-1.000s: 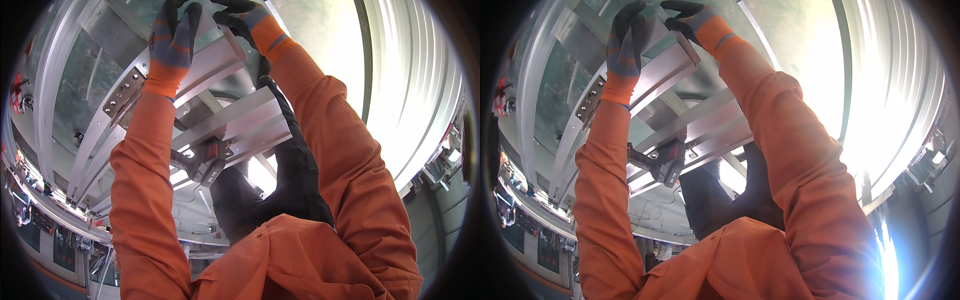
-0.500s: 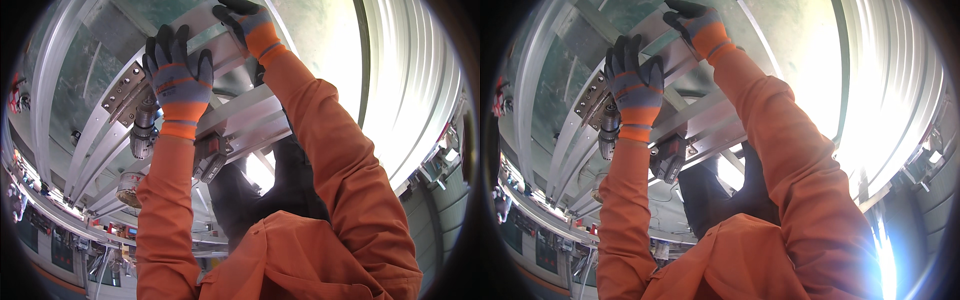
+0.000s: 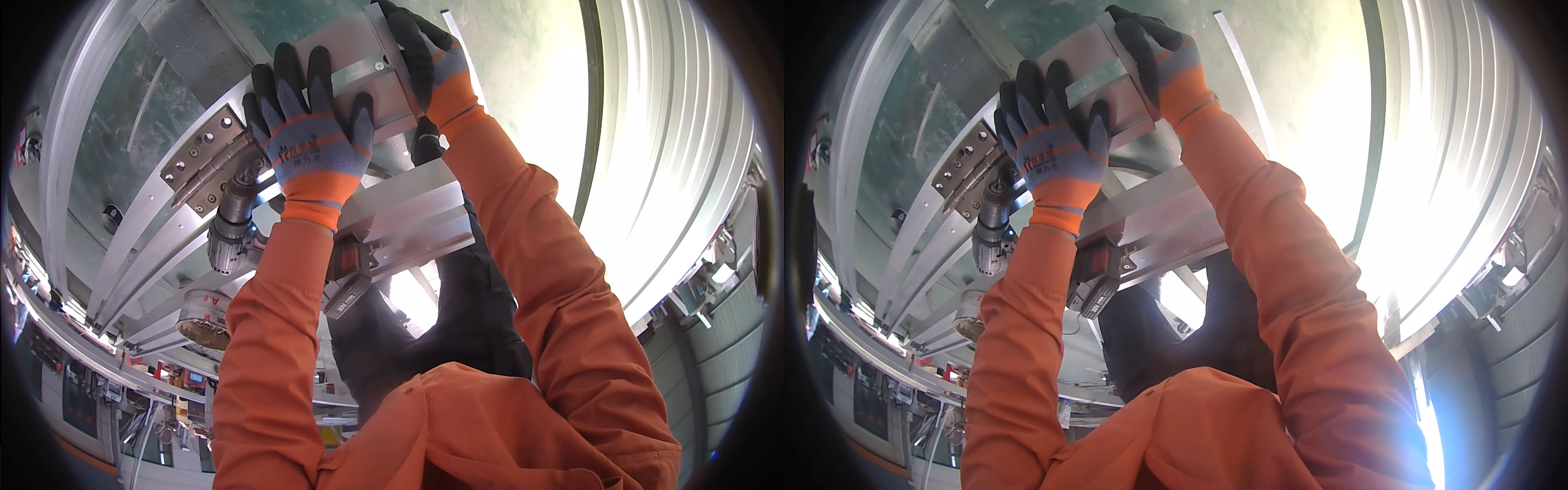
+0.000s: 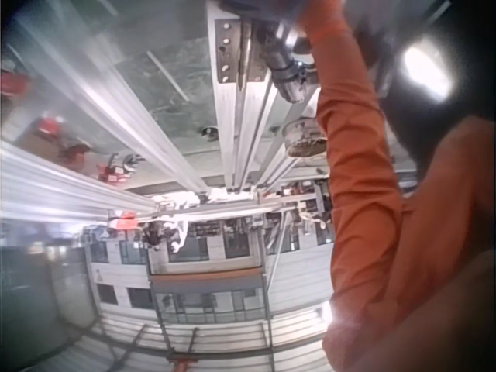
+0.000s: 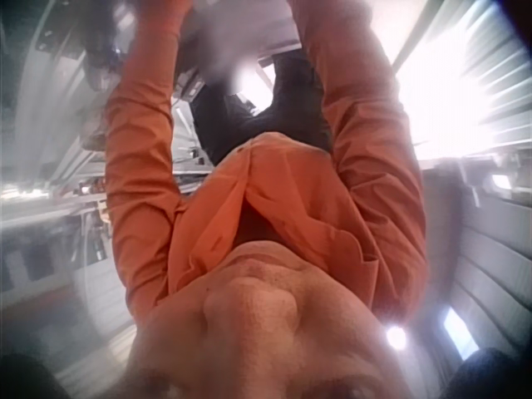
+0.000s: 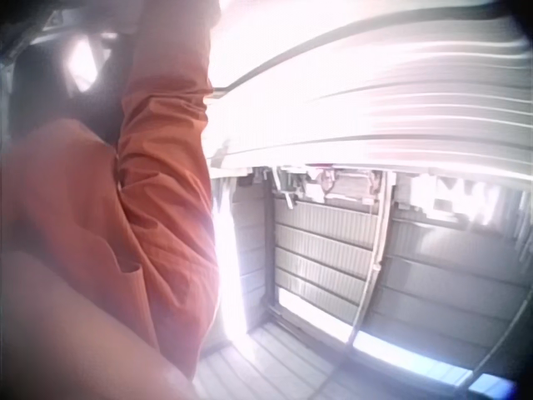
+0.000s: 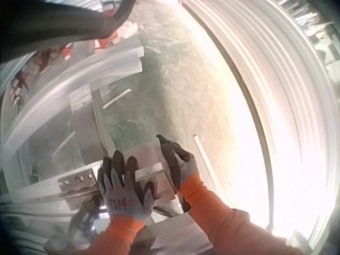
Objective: The person aligns and secures metal frame components using a cordless drill. They repeatedly position brackets, insert fasteners, and tighten them to assemble the structure.
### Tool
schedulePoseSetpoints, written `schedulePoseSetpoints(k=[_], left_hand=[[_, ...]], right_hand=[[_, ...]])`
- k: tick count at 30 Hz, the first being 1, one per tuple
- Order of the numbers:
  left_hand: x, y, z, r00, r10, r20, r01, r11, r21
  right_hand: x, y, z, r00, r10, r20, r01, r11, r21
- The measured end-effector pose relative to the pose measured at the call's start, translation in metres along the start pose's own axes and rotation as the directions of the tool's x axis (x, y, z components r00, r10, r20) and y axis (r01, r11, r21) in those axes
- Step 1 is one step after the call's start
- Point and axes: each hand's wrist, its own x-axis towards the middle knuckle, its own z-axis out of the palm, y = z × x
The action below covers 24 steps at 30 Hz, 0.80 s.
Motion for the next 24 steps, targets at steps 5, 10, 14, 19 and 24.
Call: schedulePoseSetpoints(k=[5,10,14,19,24], left_hand=[[-0.001,-0.003,0.004,1.0,0.004,-0.03,-0.005,1.0,-0.018],[0.0,-0.001,0.003,0.999,0.018,-0.036,-0.019,0.999,-0.028],[-0.001,0.0,0.006,0.999,0.024,-0.033,-0.025,0.999,-0.032],[0.005,-0.008,-0.002,1.0,0.007,-0.02,-0.007,1.0,-0.027],[0.043,-0.033,-0.001,0.995,-0.024,0.094,0.028,0.999,-0.04]], right_hand=[[-0.005,-0.011,-0.002,0.987,0.147,0.057,-0.153,0.983,0.1],[-0.006,-0.001,-0.012,0.99,0.107,0.096,-0.121,0.979,0.161],[-0.013,0.009,-0.019,0.982,-0.108,0.156,0.105,0.994,0.022],[-0.009,0.005,-0.018,0.98,-0.082,0.179,0.081,0.997,0.011],[-0.003,0.02,-0.011,0.993,0.075,0.091,-0.091,0.979,0.183]])
